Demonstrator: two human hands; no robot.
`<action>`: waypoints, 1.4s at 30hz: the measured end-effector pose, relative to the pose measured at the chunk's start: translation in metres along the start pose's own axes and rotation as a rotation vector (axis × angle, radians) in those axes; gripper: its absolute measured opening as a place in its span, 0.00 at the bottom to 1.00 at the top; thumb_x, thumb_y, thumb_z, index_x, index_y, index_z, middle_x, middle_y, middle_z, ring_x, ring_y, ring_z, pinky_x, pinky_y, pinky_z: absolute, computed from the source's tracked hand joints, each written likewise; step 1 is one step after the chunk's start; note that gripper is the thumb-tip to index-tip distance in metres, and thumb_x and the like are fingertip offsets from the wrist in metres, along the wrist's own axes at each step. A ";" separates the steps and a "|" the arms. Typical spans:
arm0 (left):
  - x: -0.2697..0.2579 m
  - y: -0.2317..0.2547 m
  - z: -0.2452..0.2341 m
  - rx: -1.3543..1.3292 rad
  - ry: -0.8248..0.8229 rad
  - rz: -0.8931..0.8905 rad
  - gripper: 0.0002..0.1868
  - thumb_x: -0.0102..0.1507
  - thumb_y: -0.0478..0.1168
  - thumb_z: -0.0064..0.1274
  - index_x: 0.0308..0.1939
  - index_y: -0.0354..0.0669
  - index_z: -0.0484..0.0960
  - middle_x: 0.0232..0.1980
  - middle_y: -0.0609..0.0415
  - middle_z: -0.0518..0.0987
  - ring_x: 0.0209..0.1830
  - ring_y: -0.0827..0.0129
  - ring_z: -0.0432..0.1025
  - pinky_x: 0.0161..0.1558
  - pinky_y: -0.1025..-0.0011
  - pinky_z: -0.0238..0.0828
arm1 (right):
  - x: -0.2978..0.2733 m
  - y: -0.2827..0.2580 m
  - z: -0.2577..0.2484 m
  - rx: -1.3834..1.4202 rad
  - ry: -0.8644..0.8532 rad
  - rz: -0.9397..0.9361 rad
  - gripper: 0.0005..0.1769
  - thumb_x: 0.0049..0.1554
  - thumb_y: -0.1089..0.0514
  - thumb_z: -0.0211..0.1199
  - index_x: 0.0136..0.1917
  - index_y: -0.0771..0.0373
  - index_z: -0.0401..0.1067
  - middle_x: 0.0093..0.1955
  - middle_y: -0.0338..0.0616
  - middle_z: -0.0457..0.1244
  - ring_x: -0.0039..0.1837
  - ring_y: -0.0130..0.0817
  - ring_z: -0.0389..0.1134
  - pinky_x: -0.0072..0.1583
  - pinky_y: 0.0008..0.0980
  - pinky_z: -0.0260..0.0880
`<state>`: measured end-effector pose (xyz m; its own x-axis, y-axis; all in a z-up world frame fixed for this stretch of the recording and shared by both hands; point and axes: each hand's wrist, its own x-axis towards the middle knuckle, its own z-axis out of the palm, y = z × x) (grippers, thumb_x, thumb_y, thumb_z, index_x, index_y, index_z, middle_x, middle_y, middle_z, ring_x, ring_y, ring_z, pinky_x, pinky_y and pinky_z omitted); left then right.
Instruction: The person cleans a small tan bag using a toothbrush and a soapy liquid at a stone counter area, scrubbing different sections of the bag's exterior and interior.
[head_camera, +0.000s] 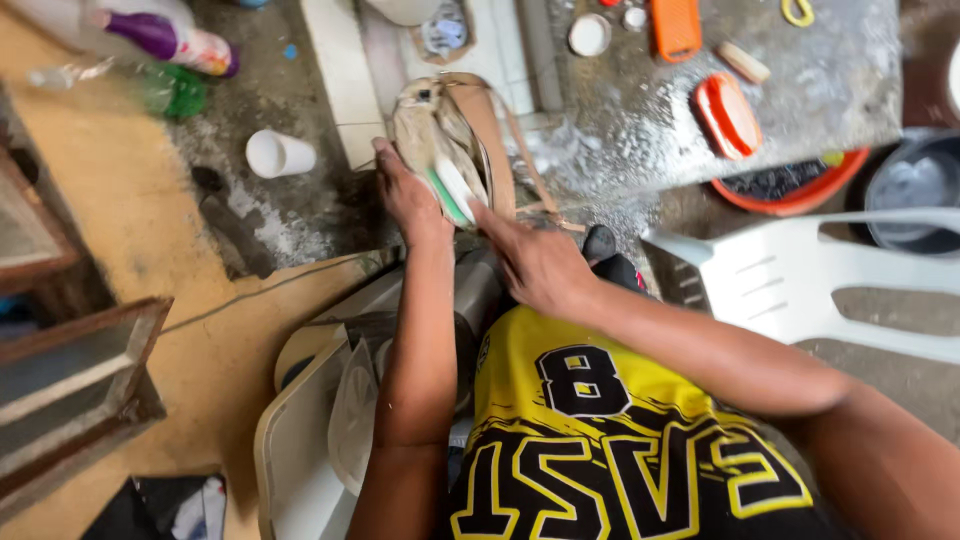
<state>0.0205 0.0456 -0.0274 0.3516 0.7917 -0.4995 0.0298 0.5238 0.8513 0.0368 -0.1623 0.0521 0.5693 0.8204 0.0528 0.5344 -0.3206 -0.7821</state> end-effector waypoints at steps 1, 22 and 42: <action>0.001 0.001 -0.004 0.034 0.105 -0.082 0.33 0.70 0.58 0.37 0.72 0.41 0.66 0.68 0.43 0.73 0.63 0.51 0.73 0.61 0.59 0.75 | -0.008 -0.004 -0.004 0.007 -0.001 -0.063 0.48 0.54 0.61 0.57 0.85 0.54 0.46 0.57 0.62 0.68 0.48 0.57 0.73 0.50 0.52 0.73; 0.011 -0.029 -0.015 -0.404 -0.027 -0.212 0.31 0.71 0.59 0.41 0.65 0.38 0.75 0.64 0.47 0.77 0.60 0.53 0.74 0.58 0.58 0.74 | -0.005 -0.013 -0.006 -0.362 -0.098 -0.052 0.50 0.49 0.56 0.62 0.82 0.53 0.49 0.64 0.61 0.67 0.43 0.56 0.73 0.42 0.52 0.73; 0.035 -0.023 -0.021 -0.375 -0.103 -0.300 0.31 0.71 0.59 0.37 0.68 0.42 0.72 0.66 0.50 0.76 0.63 0.58 0.72 0.61 0.63 0.72 | 0.036 -0.019 0.011 -0.434 -0.338 0.160 0.46 0.58 0.54 0.60 0.84 0.48 0.42 0.57 0.61 0.67 0.35 0.56 0.71 0.36 0.52 0.72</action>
<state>0.0125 0.0679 -0.0676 0.4701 0.5637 -0.6792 -0.1886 0.8159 0.5466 0.0406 -0.1214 0.0620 0.4714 0.8283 -0.3027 0.7060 -0.5602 -0.4333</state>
